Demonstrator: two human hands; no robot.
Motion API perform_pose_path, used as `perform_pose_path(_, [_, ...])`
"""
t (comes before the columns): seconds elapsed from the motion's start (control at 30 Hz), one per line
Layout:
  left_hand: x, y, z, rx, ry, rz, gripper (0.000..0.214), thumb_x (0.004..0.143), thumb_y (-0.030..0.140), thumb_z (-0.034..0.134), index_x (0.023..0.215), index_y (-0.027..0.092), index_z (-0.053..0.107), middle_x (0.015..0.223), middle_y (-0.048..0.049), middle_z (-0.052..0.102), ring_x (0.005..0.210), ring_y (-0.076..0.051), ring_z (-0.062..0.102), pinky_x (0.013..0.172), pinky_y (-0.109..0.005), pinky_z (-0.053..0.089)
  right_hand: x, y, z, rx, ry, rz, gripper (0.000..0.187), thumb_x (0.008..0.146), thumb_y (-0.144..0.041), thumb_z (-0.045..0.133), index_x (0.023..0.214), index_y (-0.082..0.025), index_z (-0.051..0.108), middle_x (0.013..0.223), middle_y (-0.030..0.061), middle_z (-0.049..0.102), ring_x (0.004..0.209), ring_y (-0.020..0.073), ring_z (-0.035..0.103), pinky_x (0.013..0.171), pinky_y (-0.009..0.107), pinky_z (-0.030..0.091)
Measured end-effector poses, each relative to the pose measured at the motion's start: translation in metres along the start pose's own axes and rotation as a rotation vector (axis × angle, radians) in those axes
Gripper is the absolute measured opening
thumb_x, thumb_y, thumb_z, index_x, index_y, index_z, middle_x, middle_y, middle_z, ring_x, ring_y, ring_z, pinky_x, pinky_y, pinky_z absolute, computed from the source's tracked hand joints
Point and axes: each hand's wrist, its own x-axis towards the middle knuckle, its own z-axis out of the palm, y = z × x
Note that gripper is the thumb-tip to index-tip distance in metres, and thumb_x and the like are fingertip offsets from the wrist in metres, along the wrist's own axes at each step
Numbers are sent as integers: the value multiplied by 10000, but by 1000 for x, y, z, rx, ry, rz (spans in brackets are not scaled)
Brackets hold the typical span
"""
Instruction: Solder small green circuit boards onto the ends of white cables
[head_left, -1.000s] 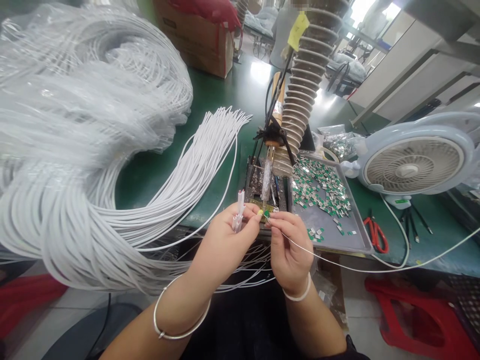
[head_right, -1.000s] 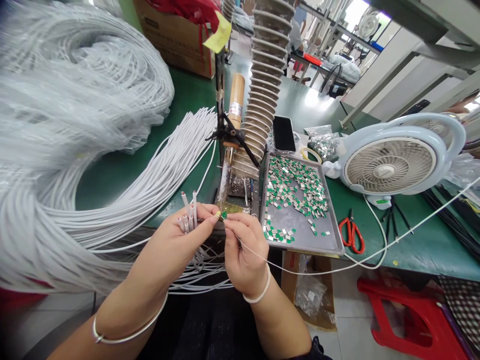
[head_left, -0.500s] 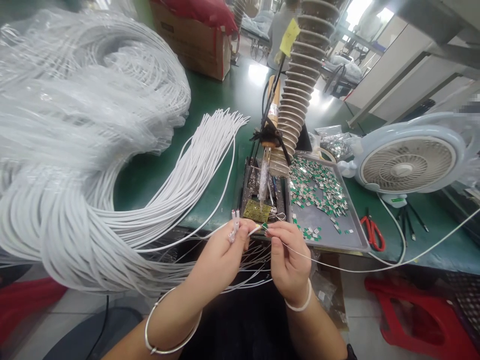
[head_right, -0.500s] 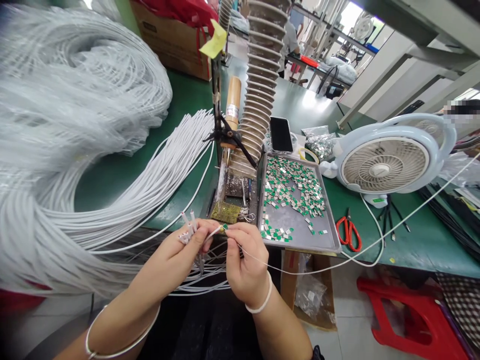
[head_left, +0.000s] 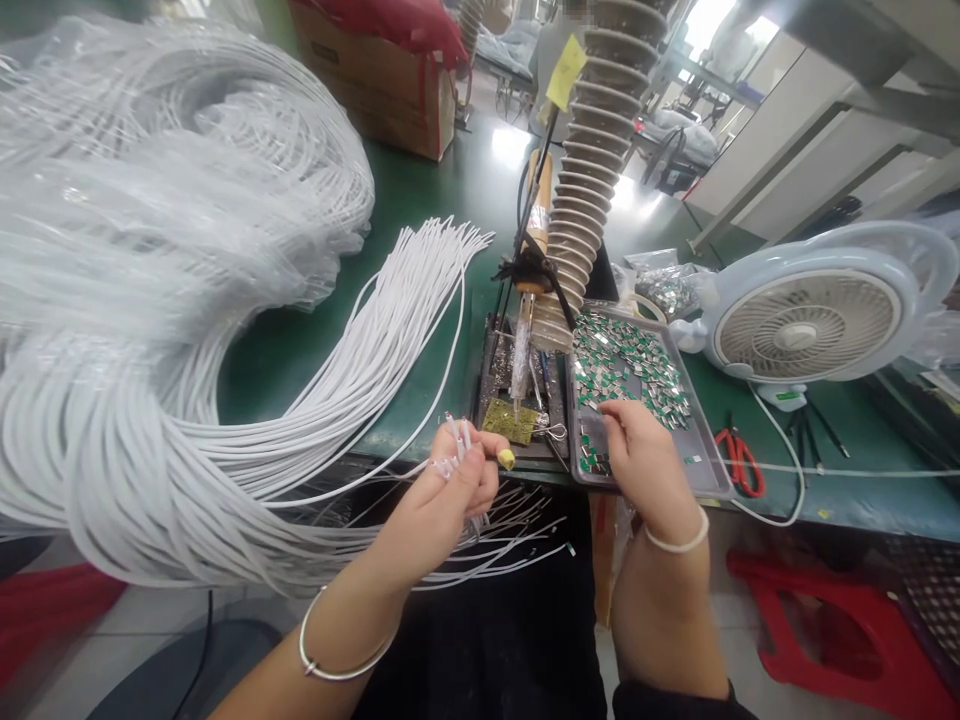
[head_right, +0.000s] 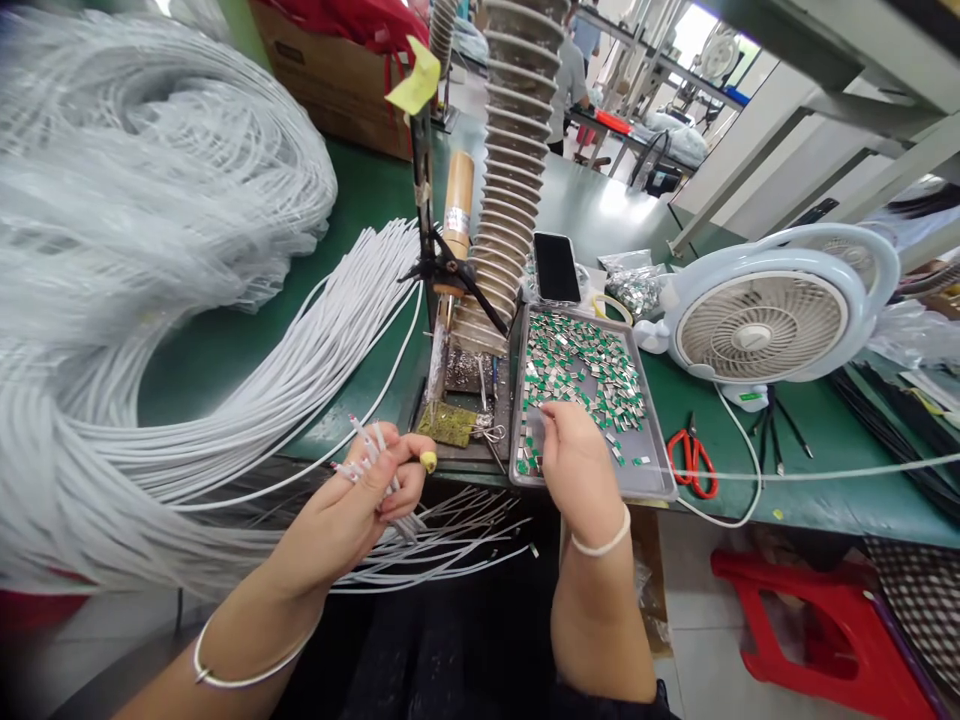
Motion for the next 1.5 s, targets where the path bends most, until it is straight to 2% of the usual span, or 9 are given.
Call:
perform_pose_path(0.1, [0, 0, 3, -32, -15, 2, 179, 933, 365, 387, 898, 249, 519, 647, 57, 407, 481, -64, 238, 455, -220, 177, 15, 12, 6, -111, -91, 26, 186, 818, -164, 424, 877, -157, 599, 867, 116, 646, 838, 239, 601, 771, 390, 483])
perform_pose_path(0.2, [1, 1, 5, -29, 32, 11, 163, 927, 343, 416, 871, 235, 524, 650, 57, 413, 476, -56, 242, 451, -213, 174, 21, 14, 14, -151, -124, 38, 178, 798, -141, 422, 819, -161, 598, 825, 111, 629, 798, 235, 585, 742, 374, 470])
perform_pose_path(0.47, [1, -1, 5, -6, 159, -16, 150, 851, 292, 575, 784, 196, 480, 741, 50, 499, 466, -22, 276, 444, -190, 181, 15, 9, 12, -137, -82, 53, 207, 770, -121, 402, 845, -154, 592, 809, 108, 624, 782, 223, 573, 724, 360, 460])
perform_pose_path(0.67, [0, -6, 3, 141, 171, -25, 207, 880, 387, 504, 797, 197, 512, 581, 76, 400, 471, -51, 257, 458, -195, 216, 0, -17, 4, 105, 78, 23, 168, 832, -170, 403, 879, -184, 564, 787, 49, 589, 733, 172, 567, 667, 310, 465])
perform_pose_path(0.83, [0, -2, 10, 156, 177, -49, 223, 871, 403, 499, 786, 197, 503, 494, 97, 318, 457, -69, 247, 452, -203, 216, -21, -42, 7, 379, 83, 65, 98, 856, -186, 450, 883, -197, 543, 750, 13, 566, 663, 138, 562, 609, 277, 468])
perform_pose_path(0.97, [1, 1, 16, 90, 184, -84, 177, 841, 354, 544, 798, 189, 493, 534, 97, 346, 447, -56, 254, 448, -198, 218, -32, -55, 16, 519, 65, 63, 86, 864, -176, 465, 901, -203, 537, 765, 14, 548, 682, 133, 566, 612, 276, 477])
perform_pose_path(1.13, [2, 0, 17, 85, 267, -82, 181, 807, 322, 590, 758, 183, 485, 713, 52, 488, 446, -24, 293, 428, -189, 221, -36, -63, 27, 602, 73, 83, 75, 870, -188, 472, 907, -198, 536, 760, 18, 543, 657, 126, 558, 581, 270, 477])
perform_pose_path(1.33, [1, 3, 20, 130, 242, -80, 184, 830, 340, 555, 764, 173, 519, 535, 88, 381, 440, -45, 261, 425, -191, 214, -37, -72, 35, 678, 65, 155, 54, 863, -215, 498, 888, -201, 544, 707, 0, 552, 593, 112, 559, 538, 250, 484])
perform_pose_path(1.5, [0, 6, 23, 85, 219, -69, 139, 831, 297, 542, 763, 179, 515, 540, 84, 398, 435, -45, 257, 424, -195, 199, -37, -77, 38, 728, 67, 177, 58, 861, -233, 500, 874, -198, 544, 651, -19, 535, 545, 105, 549, 506, 238, 481])
